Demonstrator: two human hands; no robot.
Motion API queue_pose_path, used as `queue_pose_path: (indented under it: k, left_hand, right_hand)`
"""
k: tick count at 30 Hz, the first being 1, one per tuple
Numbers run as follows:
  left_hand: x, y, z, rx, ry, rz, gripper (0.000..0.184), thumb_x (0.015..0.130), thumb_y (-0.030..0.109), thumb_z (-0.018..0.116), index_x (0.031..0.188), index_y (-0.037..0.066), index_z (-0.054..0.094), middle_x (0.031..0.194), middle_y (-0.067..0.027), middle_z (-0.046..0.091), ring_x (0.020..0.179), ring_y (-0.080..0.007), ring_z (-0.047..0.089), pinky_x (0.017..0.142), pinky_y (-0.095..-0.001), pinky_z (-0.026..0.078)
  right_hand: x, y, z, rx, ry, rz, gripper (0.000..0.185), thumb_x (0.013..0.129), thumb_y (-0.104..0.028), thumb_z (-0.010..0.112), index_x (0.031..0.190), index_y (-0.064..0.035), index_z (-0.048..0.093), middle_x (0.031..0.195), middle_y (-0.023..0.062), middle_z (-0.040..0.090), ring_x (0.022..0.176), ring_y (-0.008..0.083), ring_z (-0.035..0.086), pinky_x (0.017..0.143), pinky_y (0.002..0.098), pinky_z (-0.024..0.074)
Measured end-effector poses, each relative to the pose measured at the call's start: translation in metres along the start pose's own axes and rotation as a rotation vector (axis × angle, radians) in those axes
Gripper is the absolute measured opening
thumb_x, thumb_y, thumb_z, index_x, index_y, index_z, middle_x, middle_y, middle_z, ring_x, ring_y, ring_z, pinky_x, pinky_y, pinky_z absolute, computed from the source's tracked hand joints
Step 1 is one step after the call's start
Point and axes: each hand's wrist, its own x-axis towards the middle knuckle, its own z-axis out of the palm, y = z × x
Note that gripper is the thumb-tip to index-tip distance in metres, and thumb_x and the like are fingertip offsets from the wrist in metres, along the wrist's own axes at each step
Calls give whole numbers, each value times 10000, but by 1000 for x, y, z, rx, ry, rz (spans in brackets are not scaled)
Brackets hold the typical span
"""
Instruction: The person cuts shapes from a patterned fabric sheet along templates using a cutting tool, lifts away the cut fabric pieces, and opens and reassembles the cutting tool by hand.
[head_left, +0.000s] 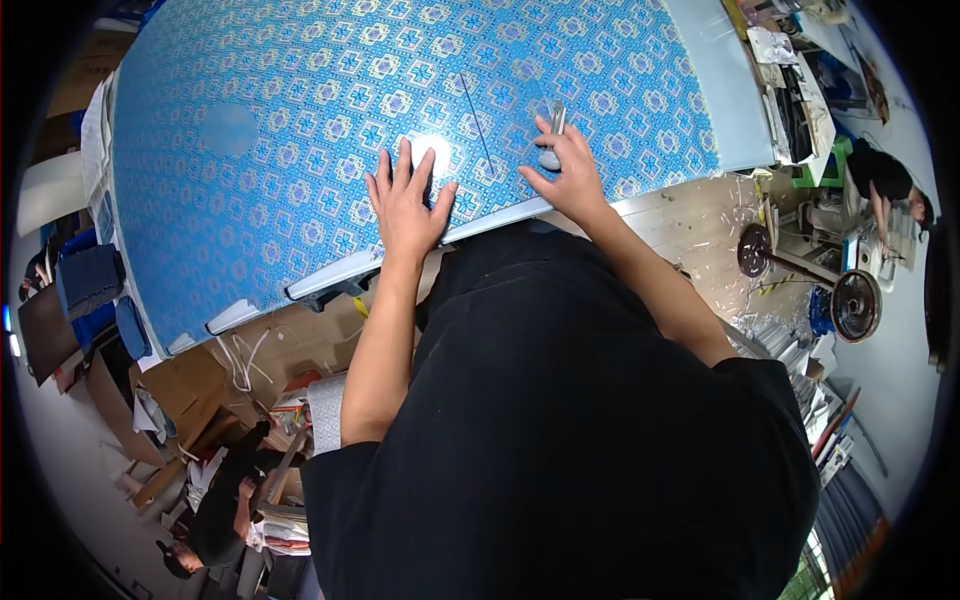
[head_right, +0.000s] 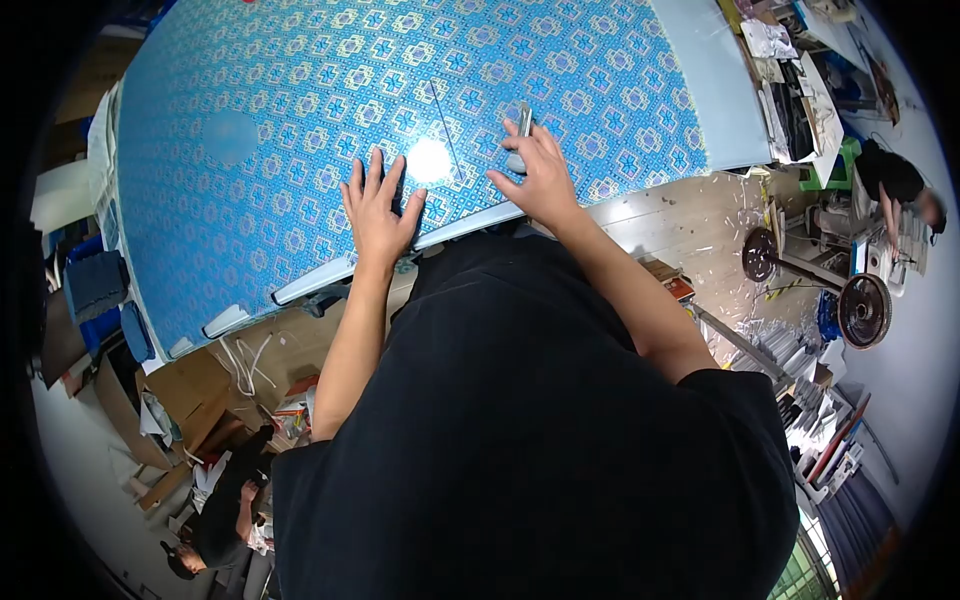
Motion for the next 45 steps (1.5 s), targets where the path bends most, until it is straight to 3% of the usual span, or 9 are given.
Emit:
queue_pose_path:
  k: [9, 14, 23, 25, 27, 31, 38, 40, 45]
  left_hand:
    - [-6, -6, 6, -101, 14, -12, 613, 902, 487, 694, 1443, 212, 605, 1615, -164, 418, 1516, -457, 300, 1226, -684, 173]
    - [-5, 2, -15, -141, -116, -78, 609, 964, 482, 655, 1505, 224, 546, 1690, -116, 296, 1592, -390, 139, 1276, -623, 62]
    - [-8, 0, -8, -103, -48, -46, 607, 952, 473, 668, 1493, 221, 557, 1666, -117, 353, 1567, -417, 212, 1264, -627, 131]
    - [-10, -5, -13, -96, -21, -24, 607, 921, 422, 698, 1471, 194, 579, 1626, -165, 407, 1516, -445, 307, 1240, -634, 194]
    - [-9, -10, -6, -94, -109, -79, 571, 908, 390, 723, 1423, 164, 624, 1595, -220, 433, 1494, -464, 341, 1218, -636, 224]
    - [27, 23, 40, -148, -3, 147, 554, 857, 294, 751, 1360, 83, 655, 1571, -228, 476, 1476, -505, 347, 1187, -684, 201]
    - [6, 2, -3, 12, -67, 8, 608, 904, 446, 704, 1392, 94, 615, 1577, -202, 465, 1479, -490, 340, 1215, -650, 205]
    - [-29, -48, -61, 161, -22, -133, 599, 909, 449, 702, 1390, 101, 624, 1584, -205, 455, 1486, -486, 331, 1218, -651, 201]
    - [3, 3, -6, -3, -45, -8, 558, 919, 434, 707, 1399, 157, 643, 1612, -184, 429, 1513, -463, 305, 1239, -642, 154]
  right_hand:
    - [-2, 15, 14, 19, 73, -66, 296, 901, -69, 738, 1158, -14, 604, 1476, 171, 602, 1371, 387, 540, 1128, 464, 426]
    - [1, 10, 11, 42, 53, -52, 279, 954, -81, 697, 1199, 4, 593, 1471, 216, 588, 1369, 407, 520, 1118, 461, 413]
    - [-2, 16, 16, 10, 67, -56, 288, 911, -67, 711, 1163, 5, 592, 1469, 204, 592, 1285, 414, 563, 1082, 478, 441]
    - [-9, 2, 18, 66, 8, 176, 335, 879, -78, 739, 1191, -15, 634, 1385, 200, 633, 1228, 395, 585, 1049, 460, 471]
    - [-5, -5, 11, 63, 40, 42, 359, 865, -151, 753, 1194, -43, 657, 1364, 175, 634, 1249, 392, 569, 1039, 476, 473]
    - [-5, 16, -5, -20, 138, 62, 414, 860, -208, 762, 1236, -92, 634, 1308, 178, 640, 1263, 420, 555, 1058, 494, 460]
    - [-5, 6, 6, 175, 135, 125, 303, 850, -65, 732, 1131, -19, 631, 1396, 180, 627, 1244, 400, 592, 1025, 483, 501]
    - [17, -42, 76, 328, 53, 28, 307, 854, -64, 731, 1140, -20, 630, 1393, 174, 634, 1263, 396, 586, 1029, 481, 504]
    - [-2, -1, -2, 121, 101, 40, 336, 855, -111, 747, 1159, -30, 629, 1406, 135, 638, 1192, 383, 593, 1002, 465, 496]
